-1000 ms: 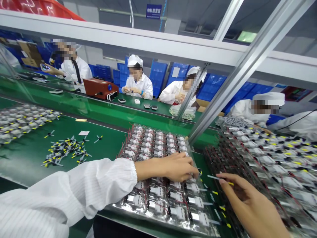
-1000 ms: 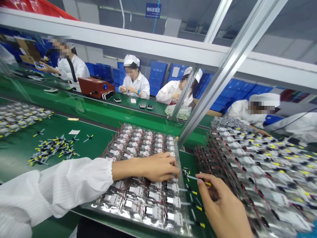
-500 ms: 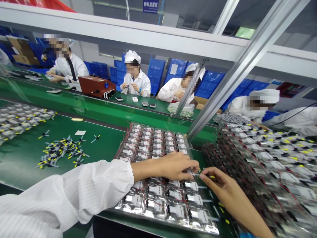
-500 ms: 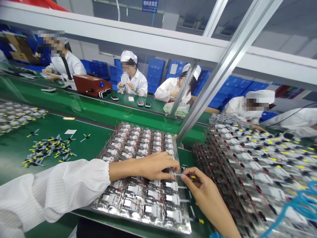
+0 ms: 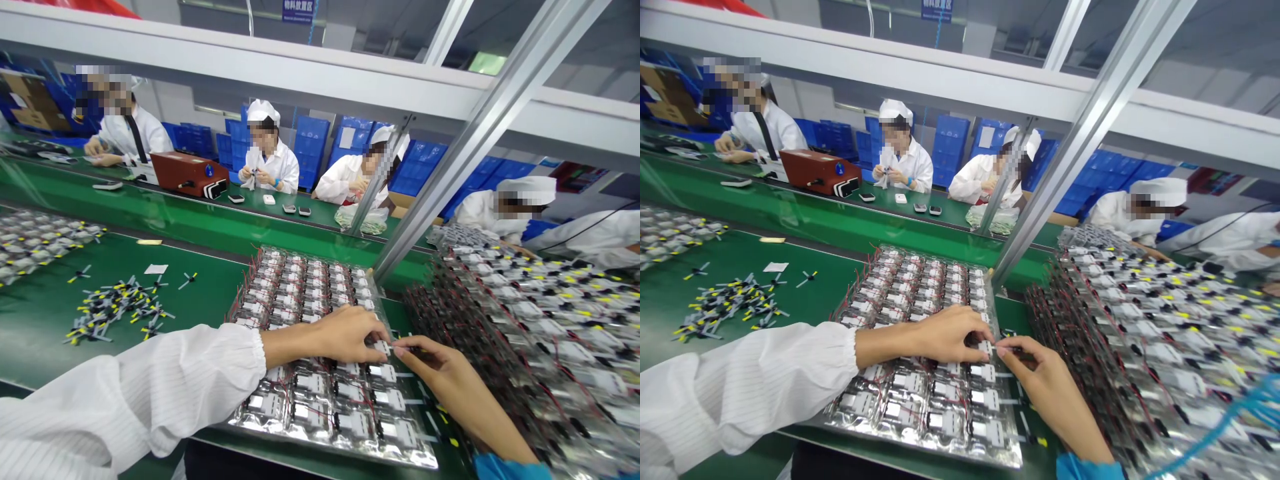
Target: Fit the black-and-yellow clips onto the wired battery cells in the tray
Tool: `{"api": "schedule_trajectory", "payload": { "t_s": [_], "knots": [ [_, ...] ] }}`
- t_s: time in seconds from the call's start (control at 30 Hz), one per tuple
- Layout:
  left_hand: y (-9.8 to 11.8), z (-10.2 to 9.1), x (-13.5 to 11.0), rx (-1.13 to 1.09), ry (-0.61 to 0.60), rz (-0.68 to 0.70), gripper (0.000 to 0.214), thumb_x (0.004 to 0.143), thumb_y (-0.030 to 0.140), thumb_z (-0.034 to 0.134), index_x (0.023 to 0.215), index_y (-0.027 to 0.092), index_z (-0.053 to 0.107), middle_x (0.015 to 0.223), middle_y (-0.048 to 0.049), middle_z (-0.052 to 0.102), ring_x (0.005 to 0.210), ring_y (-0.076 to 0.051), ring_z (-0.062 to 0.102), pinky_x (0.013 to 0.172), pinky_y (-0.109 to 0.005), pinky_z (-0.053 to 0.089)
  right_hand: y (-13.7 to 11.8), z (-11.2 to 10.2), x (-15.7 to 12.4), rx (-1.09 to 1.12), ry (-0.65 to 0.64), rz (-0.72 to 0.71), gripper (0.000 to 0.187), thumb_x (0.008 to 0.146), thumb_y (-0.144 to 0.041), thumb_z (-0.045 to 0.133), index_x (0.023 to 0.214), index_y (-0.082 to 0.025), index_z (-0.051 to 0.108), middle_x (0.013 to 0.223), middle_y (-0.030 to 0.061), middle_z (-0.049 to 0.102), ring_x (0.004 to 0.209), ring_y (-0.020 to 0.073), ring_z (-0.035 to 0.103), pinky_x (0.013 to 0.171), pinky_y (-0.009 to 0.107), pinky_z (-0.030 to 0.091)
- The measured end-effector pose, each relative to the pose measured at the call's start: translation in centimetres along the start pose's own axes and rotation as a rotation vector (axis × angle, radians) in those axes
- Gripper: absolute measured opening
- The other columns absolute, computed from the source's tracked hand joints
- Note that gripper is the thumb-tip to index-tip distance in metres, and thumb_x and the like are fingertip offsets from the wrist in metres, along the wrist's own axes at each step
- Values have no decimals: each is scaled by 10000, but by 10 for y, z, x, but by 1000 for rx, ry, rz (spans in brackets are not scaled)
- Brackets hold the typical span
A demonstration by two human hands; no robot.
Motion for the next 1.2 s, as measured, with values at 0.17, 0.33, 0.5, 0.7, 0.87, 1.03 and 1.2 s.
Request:
{"api": "schedule_trajectory", "payload": {
  "t_s": [0.17,0.33,0.5,0.7,0.87,1.03,1.2],
  "knots": [
    [0,0,0,-11,1,-6,279,842,342,688,1064,176,712,937,-40,736,908,-195,661,795,-277,447,-7,3,-1,-3,7,-21,452,749,-642,654,852,-208,728,907,63,725,854,274,632,738,308,474],
    [3,-2,0,12,-12,-30,272,851,349,681,1066,187,712,951,-33,745,923,-203,664,805,-285,449,-6,6,-2,90,-7,12,476,757,-649,664,885,-196,732,896,67,729,862,278,642,700,290,494],
    [4,-1,1,22,-23,-43,276,848,345,675,1070,186,716,955,-37,747,932,-210,665,803,-289,461,-6,7,-2,101,-5,-10,486,745,-662,674,848,-192,739,872,71,731,854,279,643,722,299,499],
    [4,0,3,20,-25,-44,271,844,335,659,1057,183,727,926,-44,749,917,-217,665,792,-297,478,-12,7,-2,64,-21,-34,470,759,-662,665,818,-200,734,867,63,730,861,279,646,766,310,490],
    [4,0,4,31,-28,-42,259,837,327,655,1041,189,735,905,-47,749,896,-228,668,787,-310,482,-9,6,-2,76,-30,-30,449,775,-642,666,830,-201,728,895,62,730,880,283,642,777,314,486],
    [4,2,4,-9,-24,-39,220,841,313,656,1001,189,740,870,-39,744,867,-211,665,742,-281,466,-13,5,-1,35,-45,-53,412,792,-610,656,813,-204,725,865,55,722,869,278,632,775,312,470],
    [1,2,1,-39,24,-36,306,834,355,694,1098,202,666,913,-30,730,909,-223,648,770,-294,457,-17,4,-2,-35,1,-97,401,799,-606,632,822,-221,741,890,65,726,867,279,646,783,338,496]
  ]
}}
Point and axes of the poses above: each hand's wrist, its own x-axis towards the middle knuckle, its own z-axis out of the palm, y = z × x, the point moved 1 cm from there along x, towards the middle knuckle
